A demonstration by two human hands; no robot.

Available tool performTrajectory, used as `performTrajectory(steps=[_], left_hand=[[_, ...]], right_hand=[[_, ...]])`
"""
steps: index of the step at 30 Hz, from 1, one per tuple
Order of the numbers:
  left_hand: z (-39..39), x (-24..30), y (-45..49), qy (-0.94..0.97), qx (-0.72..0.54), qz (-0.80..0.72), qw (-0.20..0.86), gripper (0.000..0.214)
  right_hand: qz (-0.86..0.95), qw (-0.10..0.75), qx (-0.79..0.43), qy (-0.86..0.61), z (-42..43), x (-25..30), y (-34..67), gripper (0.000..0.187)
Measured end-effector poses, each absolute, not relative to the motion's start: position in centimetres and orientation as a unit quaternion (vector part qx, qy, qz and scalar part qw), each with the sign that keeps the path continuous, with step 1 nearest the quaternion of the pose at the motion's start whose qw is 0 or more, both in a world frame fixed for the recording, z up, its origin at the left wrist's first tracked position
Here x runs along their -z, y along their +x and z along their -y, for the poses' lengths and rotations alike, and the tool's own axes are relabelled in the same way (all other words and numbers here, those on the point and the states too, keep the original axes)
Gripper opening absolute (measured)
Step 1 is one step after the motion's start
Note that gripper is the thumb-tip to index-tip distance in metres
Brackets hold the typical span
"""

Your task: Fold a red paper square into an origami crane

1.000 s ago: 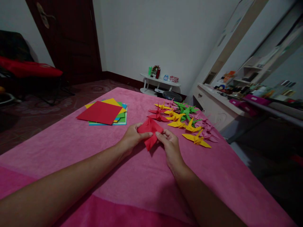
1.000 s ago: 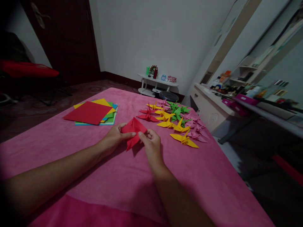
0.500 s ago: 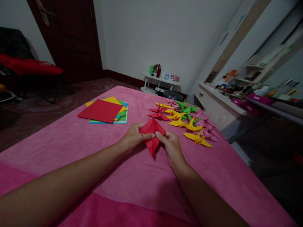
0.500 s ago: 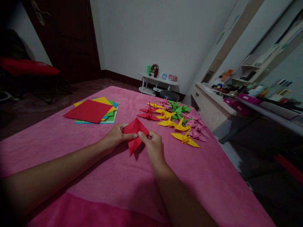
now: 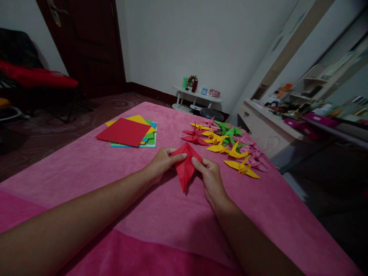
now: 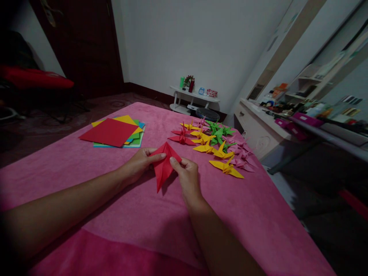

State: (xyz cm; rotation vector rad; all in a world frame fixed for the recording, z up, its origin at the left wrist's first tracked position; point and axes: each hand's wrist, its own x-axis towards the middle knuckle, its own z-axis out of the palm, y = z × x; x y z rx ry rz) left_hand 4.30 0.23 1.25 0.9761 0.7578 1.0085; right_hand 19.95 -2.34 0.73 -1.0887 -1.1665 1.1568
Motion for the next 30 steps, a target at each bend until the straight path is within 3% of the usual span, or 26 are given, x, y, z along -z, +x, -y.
performTrajectory(steps=[30], left_hand=[[-0.05,-1.90,3.95,0.489,-0.440,-0.348,0.669,0.033]], right_hand=[[0.503,0.524,-0.518,-0.451,2.50,-1.28,20.21,0.030]])
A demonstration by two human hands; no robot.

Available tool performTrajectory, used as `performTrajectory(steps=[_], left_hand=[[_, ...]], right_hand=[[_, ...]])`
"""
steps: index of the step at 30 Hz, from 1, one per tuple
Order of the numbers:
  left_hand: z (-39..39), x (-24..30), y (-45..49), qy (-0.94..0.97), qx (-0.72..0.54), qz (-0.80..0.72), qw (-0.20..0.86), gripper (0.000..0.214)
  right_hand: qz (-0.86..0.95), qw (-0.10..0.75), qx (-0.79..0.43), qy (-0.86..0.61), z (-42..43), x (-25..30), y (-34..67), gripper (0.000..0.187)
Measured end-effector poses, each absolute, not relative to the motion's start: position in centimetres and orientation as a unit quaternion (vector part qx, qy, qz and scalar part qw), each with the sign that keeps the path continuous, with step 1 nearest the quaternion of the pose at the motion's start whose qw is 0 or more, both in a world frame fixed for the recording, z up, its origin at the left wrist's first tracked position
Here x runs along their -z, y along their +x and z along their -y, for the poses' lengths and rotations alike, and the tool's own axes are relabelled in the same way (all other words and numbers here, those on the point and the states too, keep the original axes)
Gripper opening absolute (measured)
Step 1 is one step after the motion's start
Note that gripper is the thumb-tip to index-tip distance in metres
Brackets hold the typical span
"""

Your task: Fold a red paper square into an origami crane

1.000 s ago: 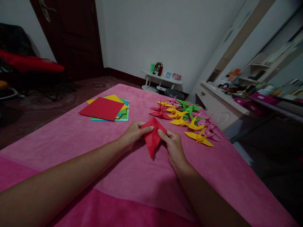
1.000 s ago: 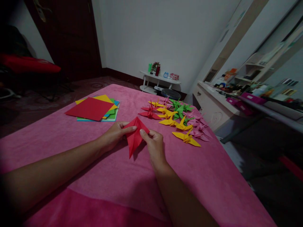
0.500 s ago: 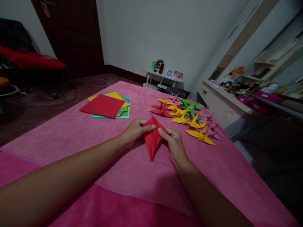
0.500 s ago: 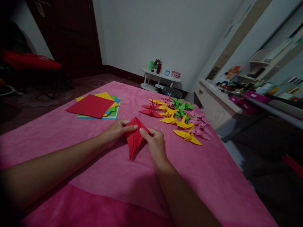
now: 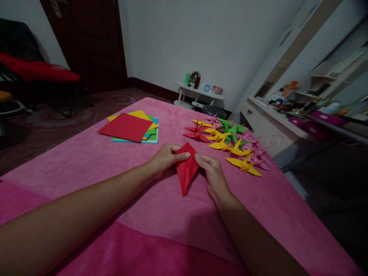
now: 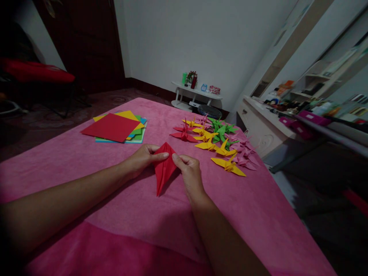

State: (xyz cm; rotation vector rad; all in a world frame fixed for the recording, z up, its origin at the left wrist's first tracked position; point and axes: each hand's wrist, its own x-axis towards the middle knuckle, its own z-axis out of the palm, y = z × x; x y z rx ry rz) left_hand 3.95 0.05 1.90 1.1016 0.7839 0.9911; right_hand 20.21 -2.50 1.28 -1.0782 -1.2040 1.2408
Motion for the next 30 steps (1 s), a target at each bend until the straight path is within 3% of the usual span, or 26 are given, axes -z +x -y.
performTrajectory(steps=[30], left_hand=[[0.23,-2.02,4.39,0.450,-0.480,-0.370,0.656,0.029]], right_hand=[[0.576,0.472,-0.451,-0.493,2.26,-1.16,20.26,0.030]])
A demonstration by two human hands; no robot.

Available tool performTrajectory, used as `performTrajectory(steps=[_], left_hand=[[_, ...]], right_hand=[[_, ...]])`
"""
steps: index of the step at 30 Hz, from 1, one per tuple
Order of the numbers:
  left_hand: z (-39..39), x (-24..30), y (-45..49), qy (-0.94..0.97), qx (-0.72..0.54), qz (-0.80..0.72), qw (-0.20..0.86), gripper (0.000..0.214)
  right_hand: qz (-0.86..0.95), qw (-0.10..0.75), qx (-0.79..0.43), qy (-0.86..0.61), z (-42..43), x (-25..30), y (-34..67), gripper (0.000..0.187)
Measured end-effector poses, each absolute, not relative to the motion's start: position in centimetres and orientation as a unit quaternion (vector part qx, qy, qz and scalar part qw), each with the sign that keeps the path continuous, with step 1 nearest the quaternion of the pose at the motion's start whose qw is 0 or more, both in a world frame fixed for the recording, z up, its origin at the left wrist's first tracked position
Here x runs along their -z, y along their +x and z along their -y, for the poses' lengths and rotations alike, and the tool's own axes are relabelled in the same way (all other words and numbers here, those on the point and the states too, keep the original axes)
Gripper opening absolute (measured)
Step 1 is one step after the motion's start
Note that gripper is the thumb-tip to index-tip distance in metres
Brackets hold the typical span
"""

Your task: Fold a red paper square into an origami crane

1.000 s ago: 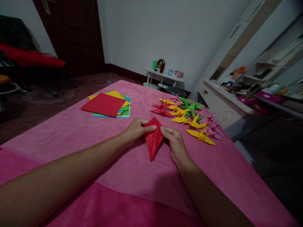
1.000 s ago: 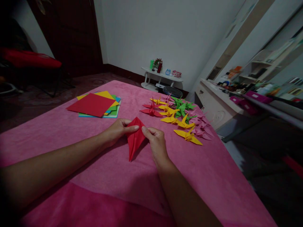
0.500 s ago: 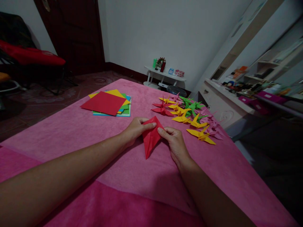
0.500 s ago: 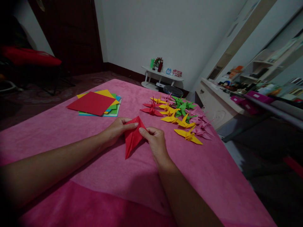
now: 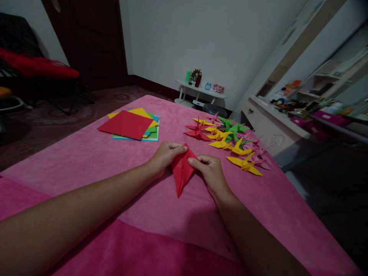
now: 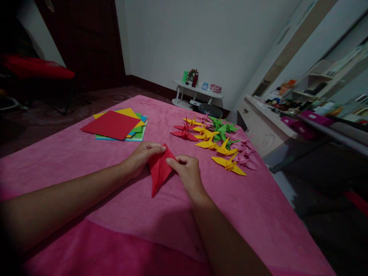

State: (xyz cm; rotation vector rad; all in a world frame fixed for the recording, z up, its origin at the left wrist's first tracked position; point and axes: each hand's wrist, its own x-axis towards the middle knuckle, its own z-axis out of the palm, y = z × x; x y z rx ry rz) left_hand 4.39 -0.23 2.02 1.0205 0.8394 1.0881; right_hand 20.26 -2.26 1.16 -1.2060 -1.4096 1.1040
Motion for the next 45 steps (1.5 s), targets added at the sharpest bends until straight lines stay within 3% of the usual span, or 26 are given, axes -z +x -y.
performTrajectory(steps=[22,45], left_hand=[[-0.09,-1.59,4.25,0.506,-0.444,-0.334,0.659,0.036],[0.49,-2.24,4.58,0.466,-0.464,-0.379,0.651,0.024]], right_hand=[[0.539,0.522,-0.483,-0.452,2.44,-1.29,20.07,0.016],[0.570,0.514,-0.421,-0.483,2.50,-1.15,20.09,0.020]])
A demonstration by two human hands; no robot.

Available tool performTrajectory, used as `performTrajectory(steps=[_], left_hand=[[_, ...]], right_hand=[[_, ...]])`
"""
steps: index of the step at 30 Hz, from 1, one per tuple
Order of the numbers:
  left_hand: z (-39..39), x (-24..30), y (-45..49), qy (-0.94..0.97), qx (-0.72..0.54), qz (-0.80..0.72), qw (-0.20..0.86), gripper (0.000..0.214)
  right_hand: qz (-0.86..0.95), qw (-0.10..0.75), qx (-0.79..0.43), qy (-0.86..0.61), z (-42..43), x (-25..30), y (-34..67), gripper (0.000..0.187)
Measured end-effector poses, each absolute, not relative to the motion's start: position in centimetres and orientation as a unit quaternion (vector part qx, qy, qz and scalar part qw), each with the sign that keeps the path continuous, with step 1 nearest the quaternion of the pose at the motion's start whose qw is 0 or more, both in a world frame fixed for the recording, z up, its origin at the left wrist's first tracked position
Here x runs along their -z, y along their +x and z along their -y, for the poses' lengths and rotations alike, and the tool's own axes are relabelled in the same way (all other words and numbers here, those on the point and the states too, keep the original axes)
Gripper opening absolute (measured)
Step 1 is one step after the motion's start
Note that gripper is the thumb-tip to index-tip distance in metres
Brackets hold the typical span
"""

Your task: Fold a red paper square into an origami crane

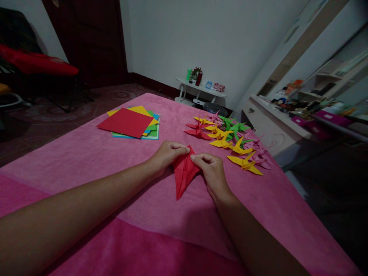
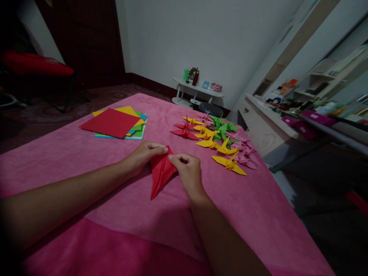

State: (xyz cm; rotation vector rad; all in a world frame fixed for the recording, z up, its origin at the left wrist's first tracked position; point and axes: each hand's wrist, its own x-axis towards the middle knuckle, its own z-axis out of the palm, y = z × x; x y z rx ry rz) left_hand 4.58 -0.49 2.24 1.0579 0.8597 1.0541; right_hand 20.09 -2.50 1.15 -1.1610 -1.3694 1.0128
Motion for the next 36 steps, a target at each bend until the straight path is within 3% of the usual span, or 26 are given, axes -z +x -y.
performTrajectory(steps=[12,17,36], left_hand=[[0.43,-2.06,4.77,0.505,-0.462,-0.381,0.622,0.035],[0.09,-1.61,4.58,0.557,-0.440,-0.384,0.591,0.028],[-0.20,-1.70,4.56,0.560,-0.534,-0.449,0.447,0.027]], right_hand=[[0.584,0.507,-0.370,-0.515,2.67,-0.96,19.91,0.023],[0.593,0.501,-0.360,-0.517,2.76,-1.01,19.94,0.023],[0.569,0.492,-0.478,-0.453,2.65,-1.09,19.60,0.022]])
